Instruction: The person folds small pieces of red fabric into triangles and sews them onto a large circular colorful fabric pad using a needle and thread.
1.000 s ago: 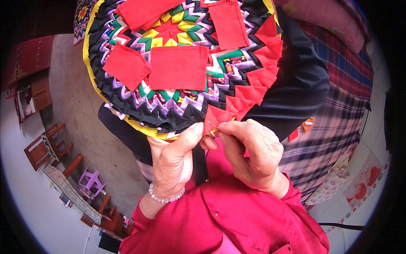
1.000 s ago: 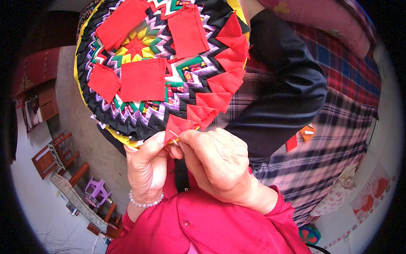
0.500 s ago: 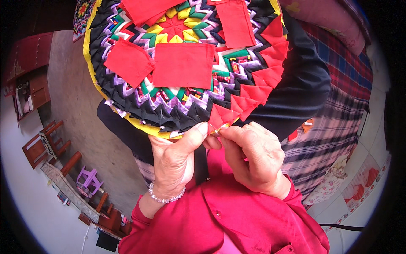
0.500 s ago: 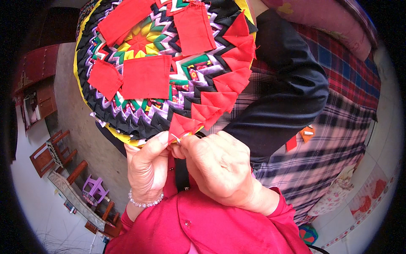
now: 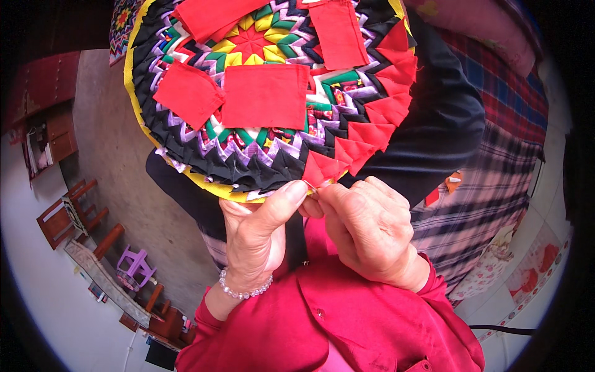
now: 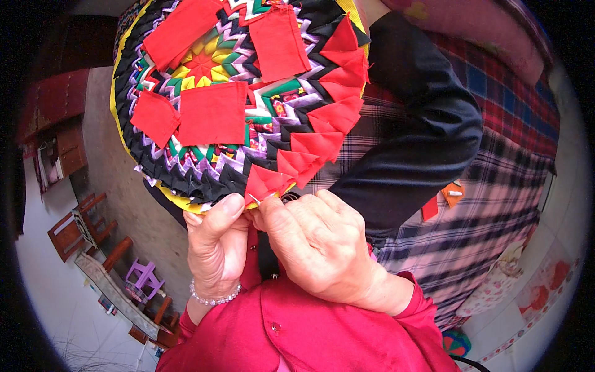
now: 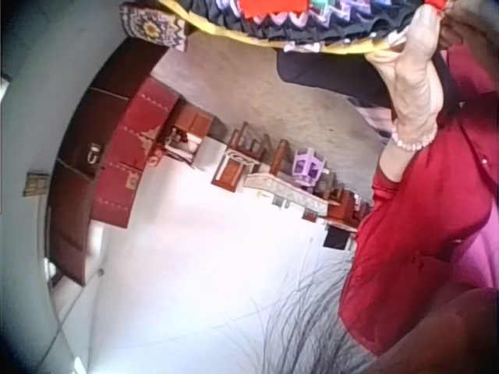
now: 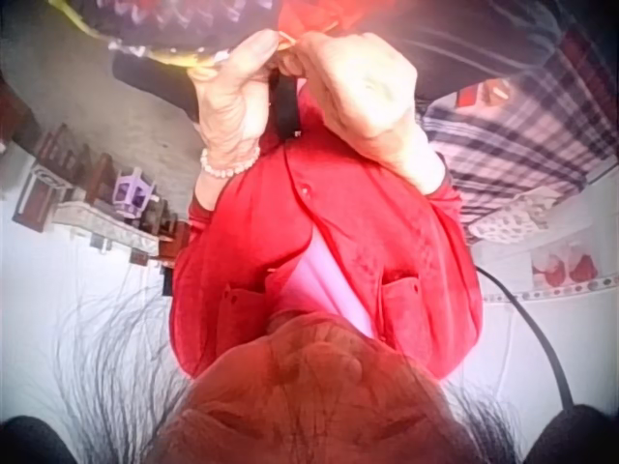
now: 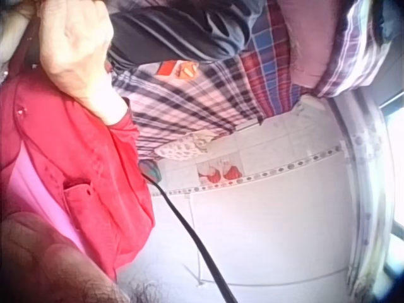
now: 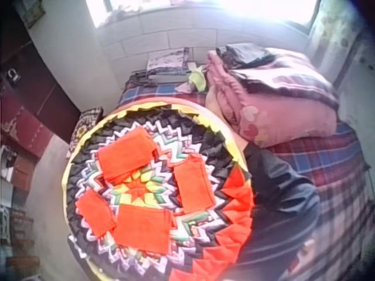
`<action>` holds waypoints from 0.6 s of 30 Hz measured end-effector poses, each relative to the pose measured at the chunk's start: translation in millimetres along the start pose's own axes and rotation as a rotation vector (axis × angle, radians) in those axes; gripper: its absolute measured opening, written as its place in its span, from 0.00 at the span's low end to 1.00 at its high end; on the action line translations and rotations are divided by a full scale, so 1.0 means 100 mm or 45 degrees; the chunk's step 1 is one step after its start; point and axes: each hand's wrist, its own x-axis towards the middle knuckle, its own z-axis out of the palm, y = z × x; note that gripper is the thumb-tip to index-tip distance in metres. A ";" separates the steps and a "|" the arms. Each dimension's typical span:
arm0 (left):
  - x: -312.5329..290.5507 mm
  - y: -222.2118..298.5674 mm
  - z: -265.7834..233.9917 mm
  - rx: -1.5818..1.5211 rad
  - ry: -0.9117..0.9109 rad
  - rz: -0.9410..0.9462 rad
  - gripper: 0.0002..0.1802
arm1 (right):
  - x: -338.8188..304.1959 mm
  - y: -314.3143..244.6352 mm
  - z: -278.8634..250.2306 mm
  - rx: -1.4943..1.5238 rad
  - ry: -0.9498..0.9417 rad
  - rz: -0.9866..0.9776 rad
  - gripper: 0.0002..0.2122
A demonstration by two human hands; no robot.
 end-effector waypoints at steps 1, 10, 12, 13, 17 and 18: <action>0.00 -0.01 0.01 0.027 0.042 0.023 0.05 | 0.00 -0.01 -0.01 0.011 -0.014 0.009 0.13; 0.01 -0.01 -0.06 0.165 -0.039 -0.031 0.04 | -0.02 -0.06 -0.12 0.132 -0.019 0.215 0.11; -0.01 0.01 -0.06 0.189 -0.022 -0.065 0.03 | -0.10 -0.06 -0.18 0.305 -0.017 0.537 0.09; -0.01 0.02 -0.08 0.205 -0.023 -0.083 0.03 | -0.17 -0.06 -0.20 0.449 -0.039 0.760 0.07; -0.04 0.03 -0.10 0.209 -0.011 -0.106 0.05 | -0.34 0.10 -0.06 1.324 0.102 1.274 0.02; -0.04 0.04 -0.10 0.196 -0.012 -0.102 0.05 | -0.33 0.11 0.00 1.429 0.111 1.310 0.03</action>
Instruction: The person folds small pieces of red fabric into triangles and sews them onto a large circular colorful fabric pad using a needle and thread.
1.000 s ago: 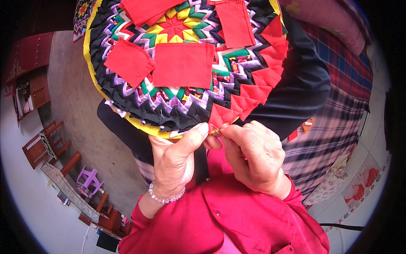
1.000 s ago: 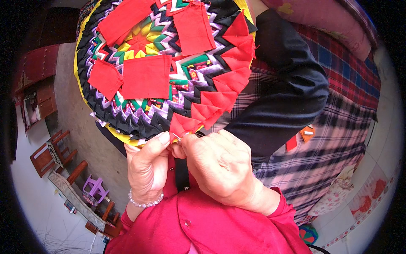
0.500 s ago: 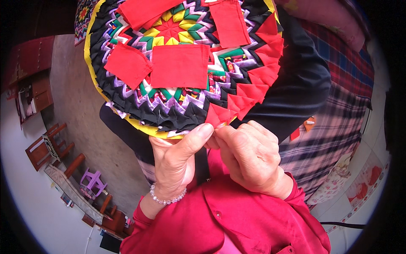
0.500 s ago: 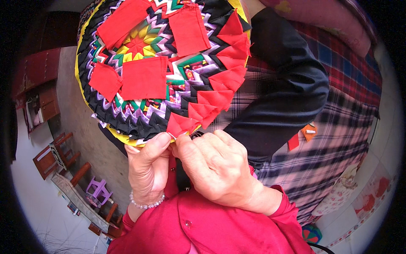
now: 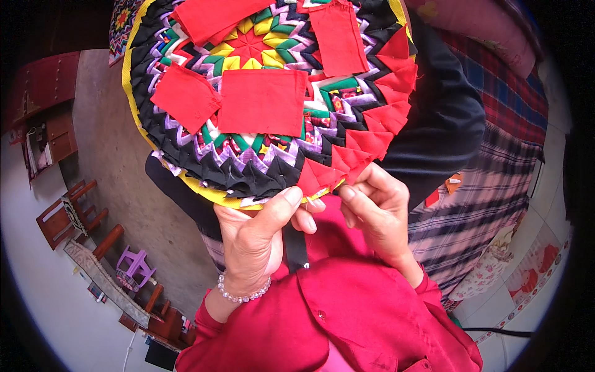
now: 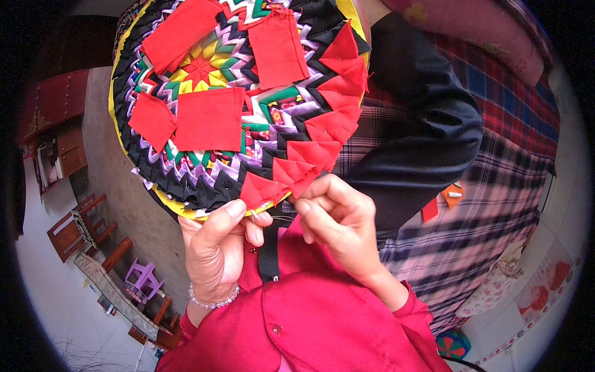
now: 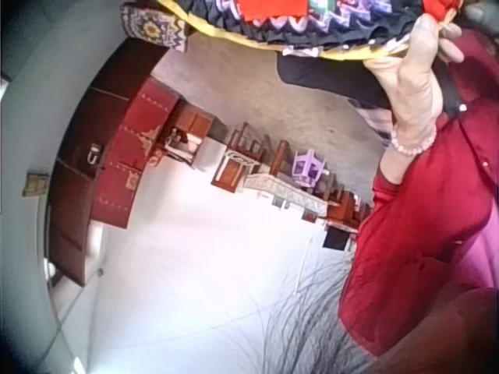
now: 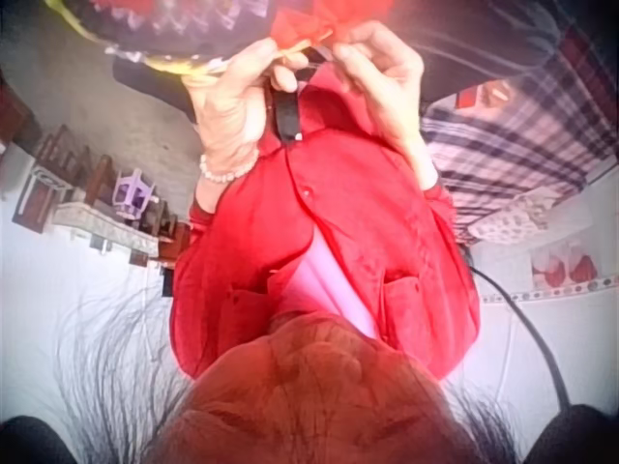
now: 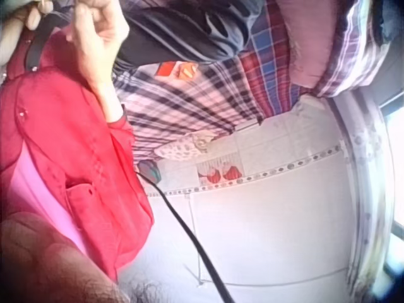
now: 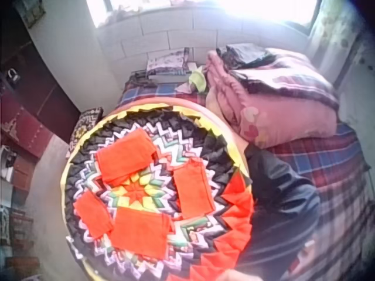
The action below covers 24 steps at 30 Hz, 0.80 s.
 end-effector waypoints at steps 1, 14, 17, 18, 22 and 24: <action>0.00 0.01 0.00 -0.013 -0.001 0.004 0.05 | 0.03 0.01 0.06 0.054 -0.014 -0.006 0.04; -0.03 0.03 0.00 -0.006 0.020 -0.010 0.03 | 0.14 0.16 0.16 0.220 -0.264 -0.223 0.03; -0.04 0.03 -0.01 -0.025 0.008 -0.044 0.03 | 0.18 0.16 0.11 0.133 -0.320 -0.304 0.03; -0.04 0.03 -0.01 -0.027 0.008 -0.051 0.03 | 0.19 0.17 0.10 0.116 -0.316 -0.318 0.03; -0.04 0.04 0.00 -0.057 0.005 -0.094 0.03 | 0.20 0.19 0.10 0.098 -0.290 -0.345 0.03; -0.03 0.05 0.00 -0.083 0.000 -0.123 0.03 | 0.20 0.22 0.10 0.111 -0.273 -0.343 0.03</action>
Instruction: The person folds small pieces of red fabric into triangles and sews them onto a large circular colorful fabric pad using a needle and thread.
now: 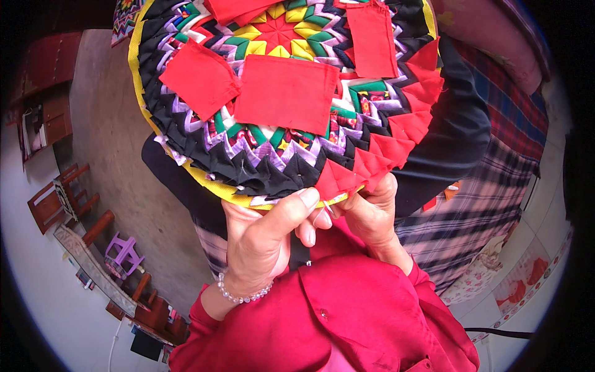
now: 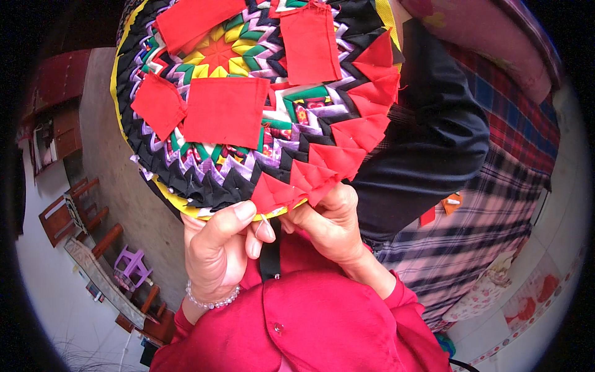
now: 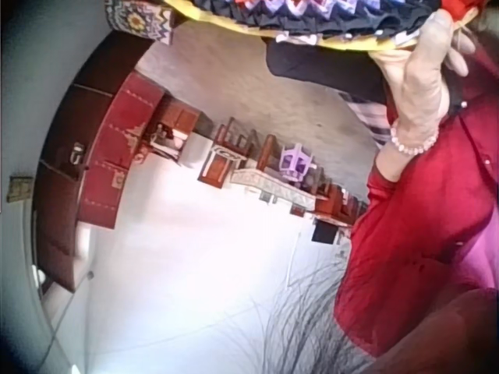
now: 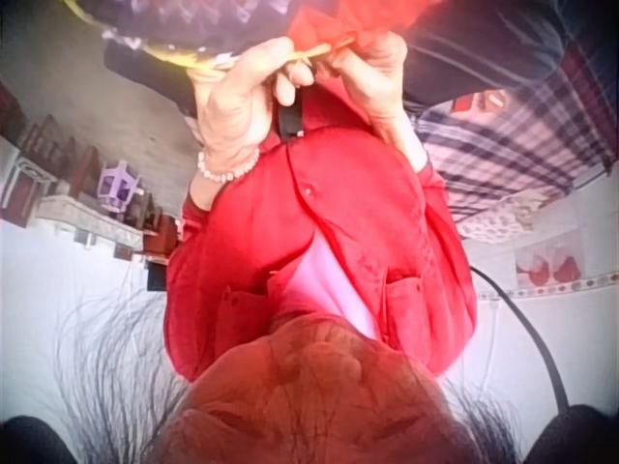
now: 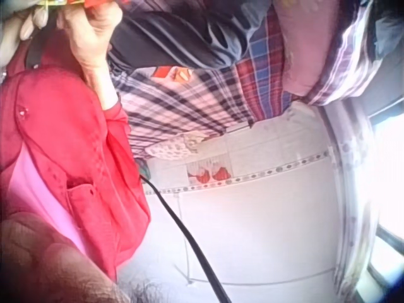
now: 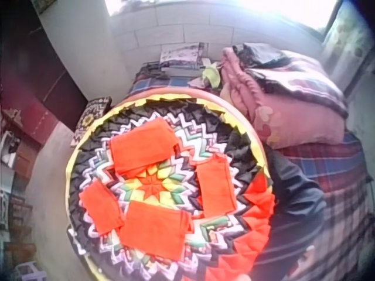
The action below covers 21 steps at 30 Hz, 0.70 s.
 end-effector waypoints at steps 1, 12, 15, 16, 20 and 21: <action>0.00 0.00 -0.01 -0.013 -0.004 -0.014 0.03 | 0.00 0.01 0.00 0.007 0.013 0.005 0.04; 0.00 0.03 -0.04 -0.092 -0.031 -0.087 0.04 | 0.01 0.03 0.14 0.148 0.115 -0.009 0.02; -0.02 0.04 0.00 -0.065 0.004 -0.067 0.05 | 0.02 0.04 0.12 0.092 0.070 -0.073 0.02; -0.01 0.04 0.03 -0.031 0.013 -0.052 0.05 | 0.02 0.05 0.11 0.084 0.056 -0.092 0.02; 0.00 0.03 0.00 0.053 0.012 -0.038 0.06 | 0.03 0.00 0.11 -0.073 -0.007 -0.165 0.02; 0.00 0.02 0.00 0.026 0.013 -0.020 0.05 | 0.03 -0.01 0.13 -0.083 -0.012 -0.149 0.03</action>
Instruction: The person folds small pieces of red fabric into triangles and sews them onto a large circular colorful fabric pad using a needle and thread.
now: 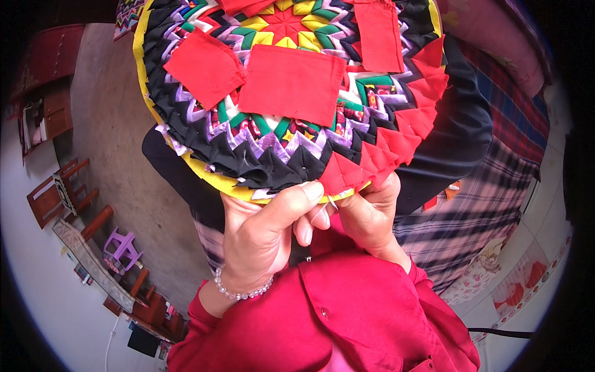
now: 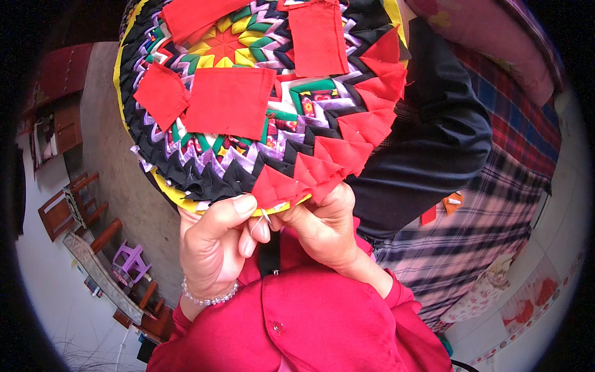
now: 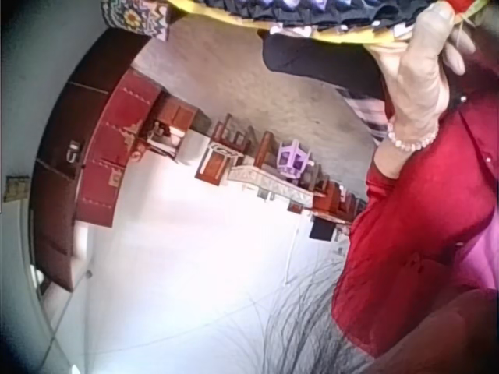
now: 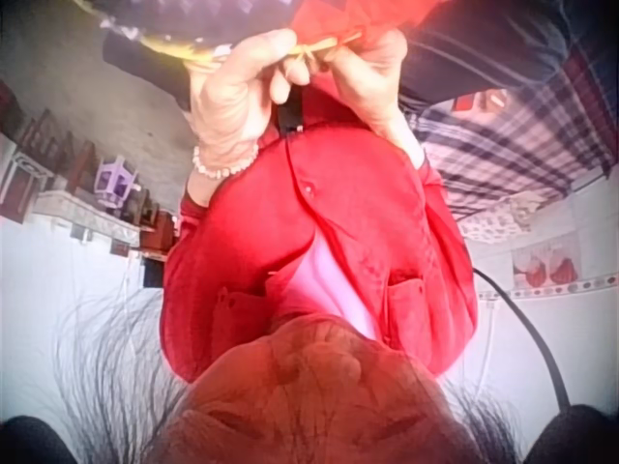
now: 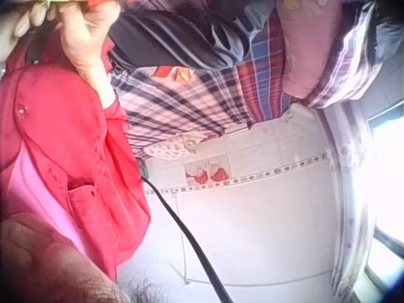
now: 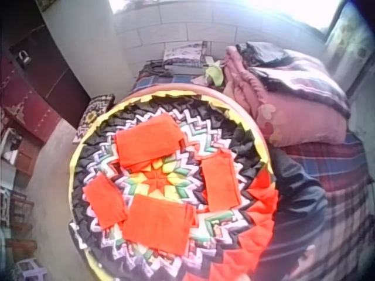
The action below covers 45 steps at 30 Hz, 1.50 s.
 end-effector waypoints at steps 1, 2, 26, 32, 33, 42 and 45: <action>0.00 -0.01 0.00 -0.027 0.001 0.018 0.04 | -0.01 -0.02 0.01 -0.009 -0.005 0.016 0.03; 0.01 -0.03 0.00 -0.055 0.002 0.035 0.03 | -0.01 -0.03 0.02 -0.018 -0.010 0.031 0.03; 0.03 -0.12 -0.21 0.186 -0.250 0.249 0.08 | 0.23 -1.00 -0.19 -0.919 0.371 -0.533 0.06; -0.17 0.01 -0.41 0.307 -0.166 0.207 0.14 | 0.73 -1.01 0.04 -1.692 0.212 -0.755 0.05; -0.20 0.02 -0.48 0.375 -0.144 0.224 0.14 | 0.79 -0.98 0.07 -1.801 0.241 -0.712 0.06; -0.27 0.25 -0.84 0.686 0.362 0.924 0.09 | 1.05 -0.70 0.12 -2.058 0.455 -0.568 0.09; -0.24 0.37 -0.73 0.722 0.394 1.161 0.09 | 1.07 -0.70 0.08 -2.028 0.508 -0.559 0.07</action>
